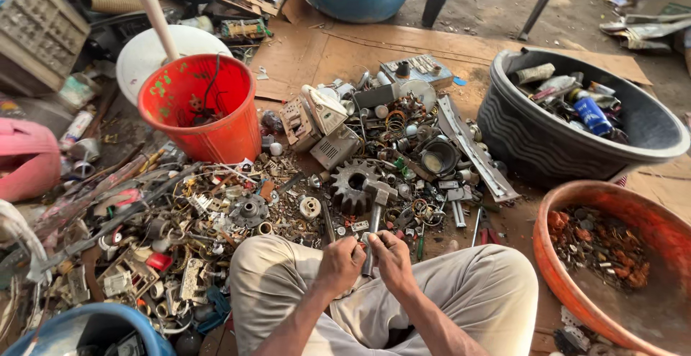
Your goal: The person sits on the ground in a cluttered scrap yard and uses a hammer to break apart a metal gear. They repeatedly strike the gear to separate pieces and then sort the resulting fragments into a red bucket.
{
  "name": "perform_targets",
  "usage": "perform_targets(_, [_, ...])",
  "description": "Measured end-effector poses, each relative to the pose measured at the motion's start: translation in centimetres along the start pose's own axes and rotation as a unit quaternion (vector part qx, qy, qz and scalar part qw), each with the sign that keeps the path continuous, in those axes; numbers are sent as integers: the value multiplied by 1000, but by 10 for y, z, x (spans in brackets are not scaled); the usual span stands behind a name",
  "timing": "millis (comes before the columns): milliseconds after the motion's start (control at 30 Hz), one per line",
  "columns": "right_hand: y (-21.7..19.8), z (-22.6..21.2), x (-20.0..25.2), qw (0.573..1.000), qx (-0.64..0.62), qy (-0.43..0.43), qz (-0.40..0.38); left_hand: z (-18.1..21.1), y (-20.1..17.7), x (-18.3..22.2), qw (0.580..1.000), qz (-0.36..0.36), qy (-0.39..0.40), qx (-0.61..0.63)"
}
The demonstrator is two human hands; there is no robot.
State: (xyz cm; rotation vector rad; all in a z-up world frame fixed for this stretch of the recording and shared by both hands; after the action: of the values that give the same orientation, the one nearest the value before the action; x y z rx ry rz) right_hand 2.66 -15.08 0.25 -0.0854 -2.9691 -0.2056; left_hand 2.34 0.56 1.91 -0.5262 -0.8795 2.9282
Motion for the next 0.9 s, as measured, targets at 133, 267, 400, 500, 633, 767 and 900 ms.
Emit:
perform_targets(133, [-4, 1, -1, 987, -120, 86, -67, 29, -26, 1, 988, 40, 147, -29])
perform_targets(267, [-2, 5, 4, 980, -164, 101, -39, 45, -24, 4, 989, 98, 100, 55])
perform_targets(400, [0, 3, 7, 985, -121, 104, -65, 33, -12, 14, 990, 112, 0, 85])
perform_targets(500, [1, 4, 6, 992, -75, 88, -53, 14, 0, 17, 987, 43, -88, 126])
perform_targets(633, [10, 9, 4, 999, -1, 0, 43, 10, 17, 20, 975, 20, -115, 187])
perform_targets(767, [6, 11, 0, 993, -64, 70, 68, 14, 17, 22, 984, 26, -18, 174])
perform_targets(900, [0, 25, -5, 987, -107, 96, 73, 6, 21, 21, 985, 7, 8, 172])
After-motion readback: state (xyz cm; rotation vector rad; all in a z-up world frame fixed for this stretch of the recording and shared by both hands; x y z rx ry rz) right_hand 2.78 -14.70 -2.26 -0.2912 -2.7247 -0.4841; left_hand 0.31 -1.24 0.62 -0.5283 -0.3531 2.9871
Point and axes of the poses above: each hand's wrist, its own x-axis away from the middle knuckle, its own y-axis out of the palm, z = x × y, the point moved 2 cm from there along -x, towards the middle knuckle, and after that the axes turned 2 degrees about z, right-handed, at the moved point
